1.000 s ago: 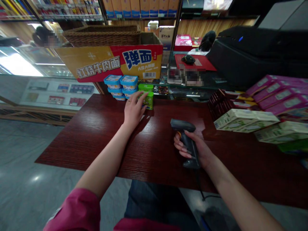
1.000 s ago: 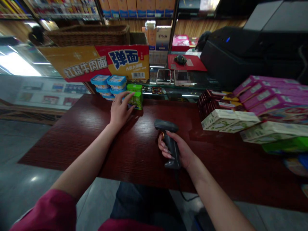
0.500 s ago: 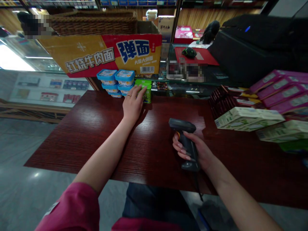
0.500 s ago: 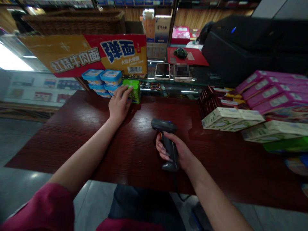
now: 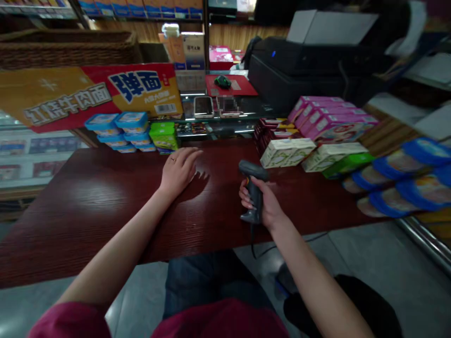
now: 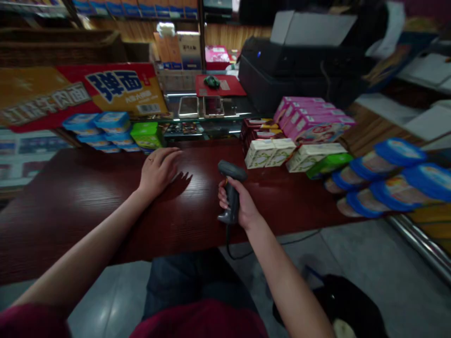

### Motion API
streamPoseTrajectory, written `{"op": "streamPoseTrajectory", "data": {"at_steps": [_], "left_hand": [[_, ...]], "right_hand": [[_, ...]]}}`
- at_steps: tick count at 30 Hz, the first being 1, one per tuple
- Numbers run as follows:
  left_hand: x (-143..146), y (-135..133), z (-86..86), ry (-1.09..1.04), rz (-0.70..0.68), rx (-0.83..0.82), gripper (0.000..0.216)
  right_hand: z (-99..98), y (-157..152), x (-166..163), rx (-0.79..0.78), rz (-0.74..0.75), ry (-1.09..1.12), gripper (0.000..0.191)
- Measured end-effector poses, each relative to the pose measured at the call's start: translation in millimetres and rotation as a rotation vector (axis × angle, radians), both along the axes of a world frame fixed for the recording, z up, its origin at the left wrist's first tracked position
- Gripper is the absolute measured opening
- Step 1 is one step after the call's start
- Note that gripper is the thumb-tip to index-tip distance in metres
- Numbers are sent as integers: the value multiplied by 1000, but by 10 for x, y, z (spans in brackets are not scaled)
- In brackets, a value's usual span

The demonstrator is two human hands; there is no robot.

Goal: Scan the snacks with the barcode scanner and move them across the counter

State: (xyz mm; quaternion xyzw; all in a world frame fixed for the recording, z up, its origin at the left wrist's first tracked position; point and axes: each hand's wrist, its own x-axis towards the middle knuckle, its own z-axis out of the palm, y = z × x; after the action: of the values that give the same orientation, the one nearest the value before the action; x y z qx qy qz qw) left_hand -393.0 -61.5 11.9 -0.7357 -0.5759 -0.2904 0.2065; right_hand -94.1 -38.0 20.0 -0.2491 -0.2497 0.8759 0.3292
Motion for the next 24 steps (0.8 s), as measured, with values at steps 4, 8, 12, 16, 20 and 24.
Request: {"op": "streamPoseTrajectory", "data": {"at_steps": [4, 8, 12, 16, 20, 24], "left_hand": [[884, 65, -44, 3, -264, -41, 34], [1852, 270, -55, -32, -459, -52, 35], [2615, 616, -79, -91, -491, -67, 45], [3173, 1027, -119, -127, -520, -53, 50], [3598, 1368, -139, -146, -516, -33, 57], [3848, 1551, -123, -168, -481, -39, 67]], "right_hand": [[-7, -81, 439, 35, -180, -20, 23], [-21, -108, 867, 83, -402, -38, 25], [-23, -88, 1252, 107, -641, -44, 24], [-23, -92, 1496, 88, -804, -12, 24], [-28, -161, 1537, 81, -899, 65, 23], [-39, -225, 1529, 87, -941, 117, 22]]}}
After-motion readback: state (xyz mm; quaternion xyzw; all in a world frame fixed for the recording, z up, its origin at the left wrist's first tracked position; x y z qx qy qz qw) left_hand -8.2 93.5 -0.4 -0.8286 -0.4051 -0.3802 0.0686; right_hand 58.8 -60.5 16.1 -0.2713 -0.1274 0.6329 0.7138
